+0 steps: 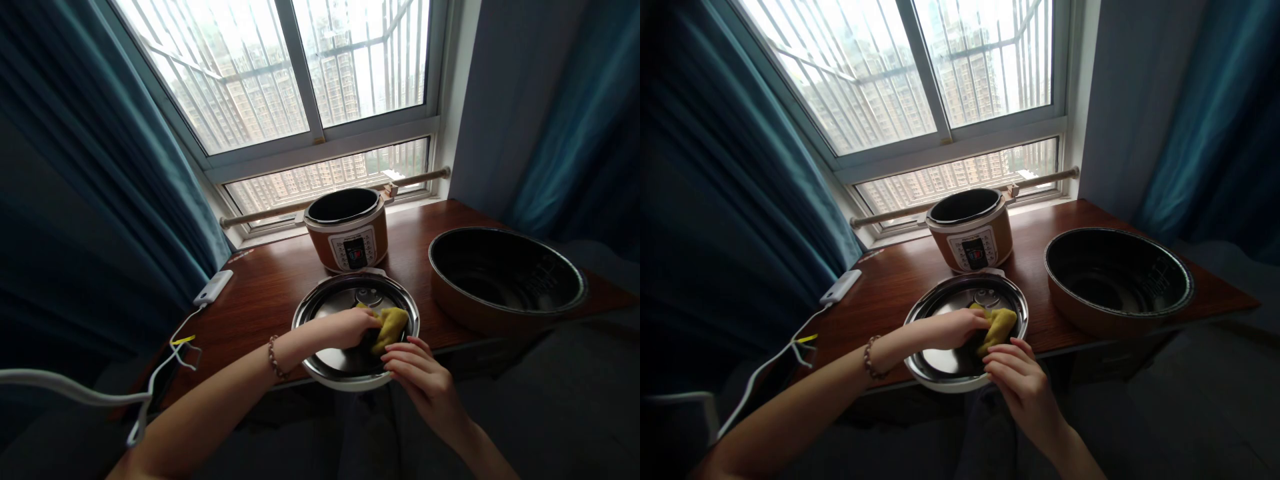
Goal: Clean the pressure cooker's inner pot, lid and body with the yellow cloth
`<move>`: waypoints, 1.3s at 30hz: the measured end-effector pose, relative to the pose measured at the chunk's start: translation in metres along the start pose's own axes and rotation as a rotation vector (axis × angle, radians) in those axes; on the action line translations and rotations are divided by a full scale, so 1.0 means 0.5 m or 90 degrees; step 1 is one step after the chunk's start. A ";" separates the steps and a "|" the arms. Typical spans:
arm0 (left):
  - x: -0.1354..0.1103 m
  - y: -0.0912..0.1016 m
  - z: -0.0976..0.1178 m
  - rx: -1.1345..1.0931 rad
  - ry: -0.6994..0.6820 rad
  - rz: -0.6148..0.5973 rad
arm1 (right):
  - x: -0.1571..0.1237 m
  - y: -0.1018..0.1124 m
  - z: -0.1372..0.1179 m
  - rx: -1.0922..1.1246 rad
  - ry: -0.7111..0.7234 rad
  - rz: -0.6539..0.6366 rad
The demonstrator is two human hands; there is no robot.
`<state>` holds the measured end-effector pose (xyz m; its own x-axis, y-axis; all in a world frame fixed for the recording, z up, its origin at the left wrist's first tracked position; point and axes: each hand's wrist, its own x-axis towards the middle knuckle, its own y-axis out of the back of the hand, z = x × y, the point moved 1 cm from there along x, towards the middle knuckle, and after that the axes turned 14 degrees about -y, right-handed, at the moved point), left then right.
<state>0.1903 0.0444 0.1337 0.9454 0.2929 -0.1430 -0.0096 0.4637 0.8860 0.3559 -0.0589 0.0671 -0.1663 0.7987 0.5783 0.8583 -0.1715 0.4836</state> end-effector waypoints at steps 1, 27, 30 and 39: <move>-0.006 0.001 -0.014 0.012 0.018 0.003 | -0.002 0.001 0.001 0.002 0.001 -0.006; -0.046 -0.006 -0.117 0.097 0.080 -0.050 | -0.004 -0.005 -0.012 0.023 -0.015 -0.004; -0.061 0.000 -0.142 0.105 0.124 -0.065 | -0.005 -0.003 -0.012 0.023 -0.016 -0.007; -0.087 0.017 -0.081 0.131 0.236 -0.115 | -0.002 -0.003 -0.012 0.020 -0.013 -0.012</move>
<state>0.1361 0.0694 0.1297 0.7459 0.5189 -0.4176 0.2441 0.3703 0.8962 0.3519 -0.0628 0.0696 -0.1720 0.8136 0.5555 0.8705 -0.1385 0.4724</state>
